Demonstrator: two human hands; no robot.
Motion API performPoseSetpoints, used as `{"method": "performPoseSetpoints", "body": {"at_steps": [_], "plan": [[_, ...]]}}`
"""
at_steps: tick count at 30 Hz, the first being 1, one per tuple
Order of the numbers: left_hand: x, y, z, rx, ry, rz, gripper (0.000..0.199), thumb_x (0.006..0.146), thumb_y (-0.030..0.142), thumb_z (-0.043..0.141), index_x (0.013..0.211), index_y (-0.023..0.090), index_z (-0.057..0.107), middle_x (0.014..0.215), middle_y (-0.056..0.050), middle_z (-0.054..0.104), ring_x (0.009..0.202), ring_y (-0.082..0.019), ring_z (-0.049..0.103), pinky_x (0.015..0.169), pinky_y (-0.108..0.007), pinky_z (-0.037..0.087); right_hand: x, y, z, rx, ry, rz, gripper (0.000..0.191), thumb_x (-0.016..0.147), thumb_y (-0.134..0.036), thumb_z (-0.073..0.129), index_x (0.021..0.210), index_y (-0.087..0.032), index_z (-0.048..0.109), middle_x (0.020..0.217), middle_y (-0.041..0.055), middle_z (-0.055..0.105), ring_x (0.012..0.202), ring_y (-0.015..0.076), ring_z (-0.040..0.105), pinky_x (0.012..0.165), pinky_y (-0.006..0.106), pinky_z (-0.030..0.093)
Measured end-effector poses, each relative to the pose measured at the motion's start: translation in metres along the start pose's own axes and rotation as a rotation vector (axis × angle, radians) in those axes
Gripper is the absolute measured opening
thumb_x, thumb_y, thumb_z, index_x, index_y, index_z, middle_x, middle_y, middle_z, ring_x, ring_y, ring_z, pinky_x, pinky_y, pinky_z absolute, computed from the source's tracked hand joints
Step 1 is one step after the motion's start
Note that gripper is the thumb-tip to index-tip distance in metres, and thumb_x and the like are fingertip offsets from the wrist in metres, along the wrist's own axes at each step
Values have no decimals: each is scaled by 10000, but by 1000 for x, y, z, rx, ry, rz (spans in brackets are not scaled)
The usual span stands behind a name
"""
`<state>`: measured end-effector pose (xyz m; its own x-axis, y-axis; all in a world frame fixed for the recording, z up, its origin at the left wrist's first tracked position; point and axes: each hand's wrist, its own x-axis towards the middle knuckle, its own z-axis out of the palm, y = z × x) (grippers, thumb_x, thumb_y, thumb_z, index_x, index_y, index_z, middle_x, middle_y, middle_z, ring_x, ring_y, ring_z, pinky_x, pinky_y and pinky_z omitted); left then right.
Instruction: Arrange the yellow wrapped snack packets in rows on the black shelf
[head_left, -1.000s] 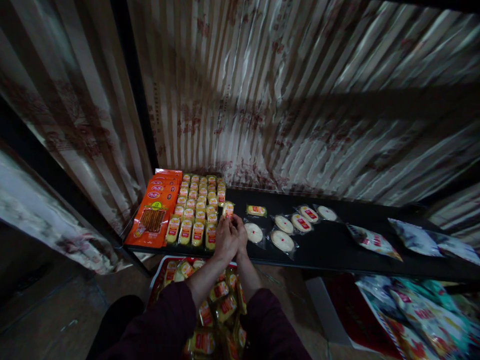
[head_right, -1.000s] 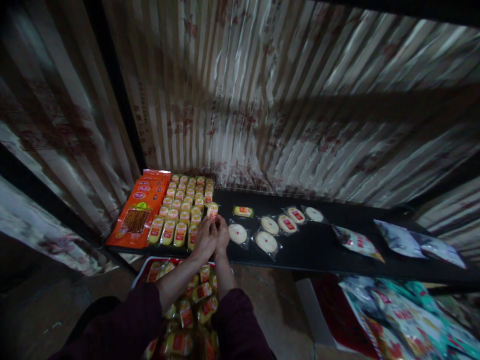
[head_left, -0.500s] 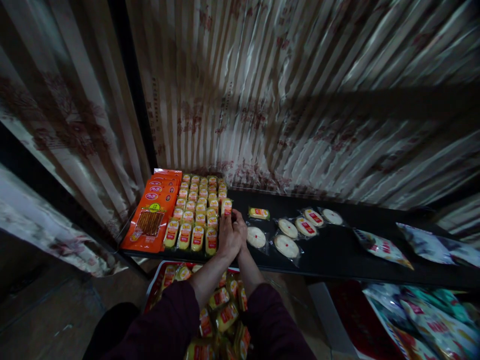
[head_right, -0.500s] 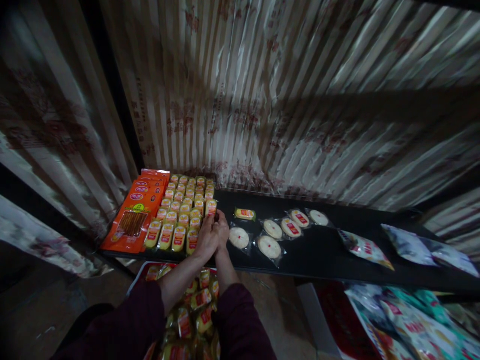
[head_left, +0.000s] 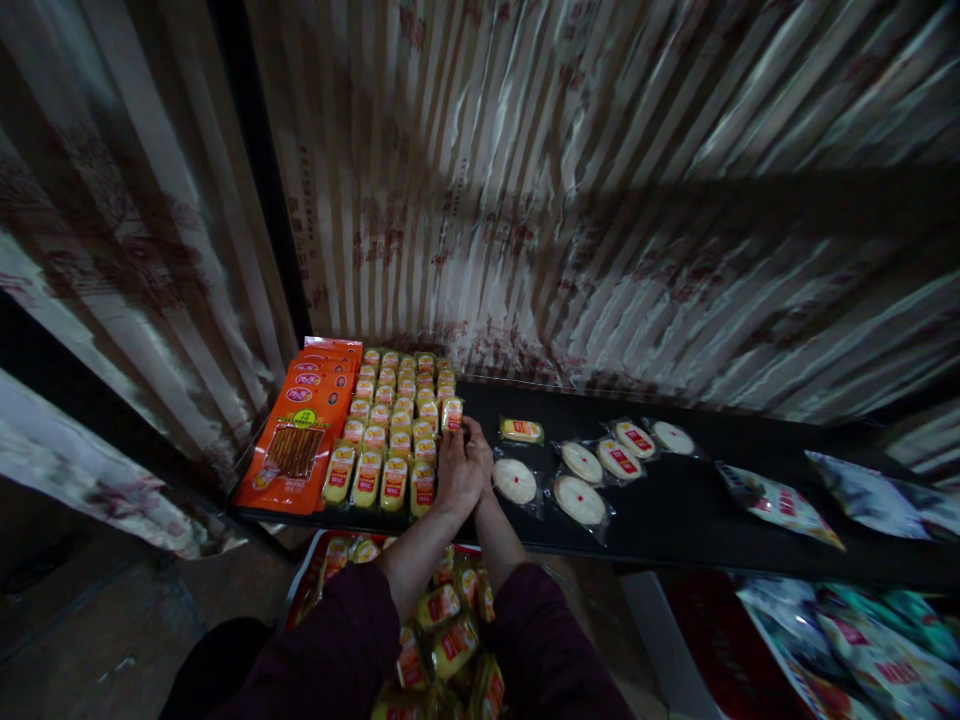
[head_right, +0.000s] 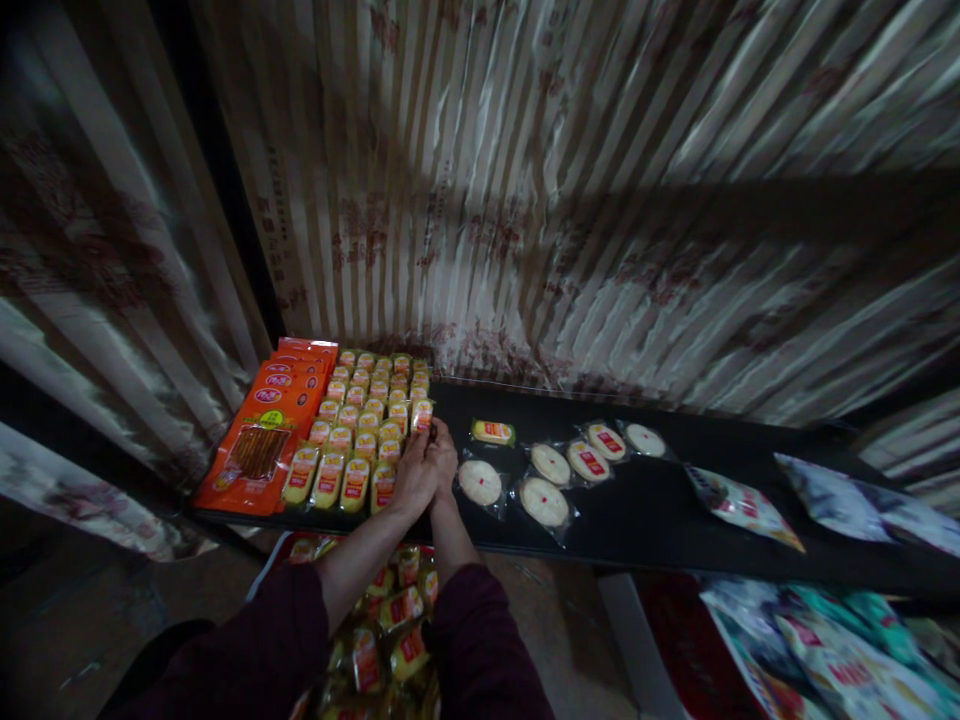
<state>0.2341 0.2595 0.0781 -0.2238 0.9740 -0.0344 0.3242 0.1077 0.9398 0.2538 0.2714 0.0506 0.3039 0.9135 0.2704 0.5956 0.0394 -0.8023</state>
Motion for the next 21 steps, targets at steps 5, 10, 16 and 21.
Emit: {"method": "performPoseSetpoints", "body": {"at_steps": [5, 10, 16, 21], "plan": [[2, 0, 1, -67, -47, 21, 441, 807, 164, 433, 1220, 201, 586, 1123, -131, 644, 1208, -308, 507, 1079, -435, 324, 3, 0, -2, 16, -28, 1, 367, 677, -120, 461, 992, -185, 639, 962, 65, 694, 842, 182, 621, 784, 277, 503], [6, -1, 3, -125, -68, 41, 421, 826, 174, 418, 1208, 201, 592, 1162, -129, 630, 1267, -301, 459, 1108, -433, 276, 1, -7, 0, 35, -28, -16, 383, 687, -122, 432, 999, -206, 640, 974, 59, 689, 885, 182, 625, 817, 287, 494], [6, -1, -8, -106, -66, 94, 322, 856, 256, 500, 1154, 226, 617, 1196, -114, 615, 1223, -280, 499, 1059, -413, 348, -9, -19, 6, 57, 32, -32, 414, 709, -145, 403, 1047, -219, 631, 978, 44, 689, 921, 185, 616, 813, 292, 484], [-1, -9, -35, -64, -42, 112, 345, 889, 372, 539, 1183, 193, 553, 1236, -87, 555, 1071, -209, 564, 908, -427, 487, -24, -24, 34, -16, 98, -15, 465, 736, -141, 350, 1102, -231, 621, 1102, 77, 654, 1084, 235, 559, 893, 372, 452]]}}
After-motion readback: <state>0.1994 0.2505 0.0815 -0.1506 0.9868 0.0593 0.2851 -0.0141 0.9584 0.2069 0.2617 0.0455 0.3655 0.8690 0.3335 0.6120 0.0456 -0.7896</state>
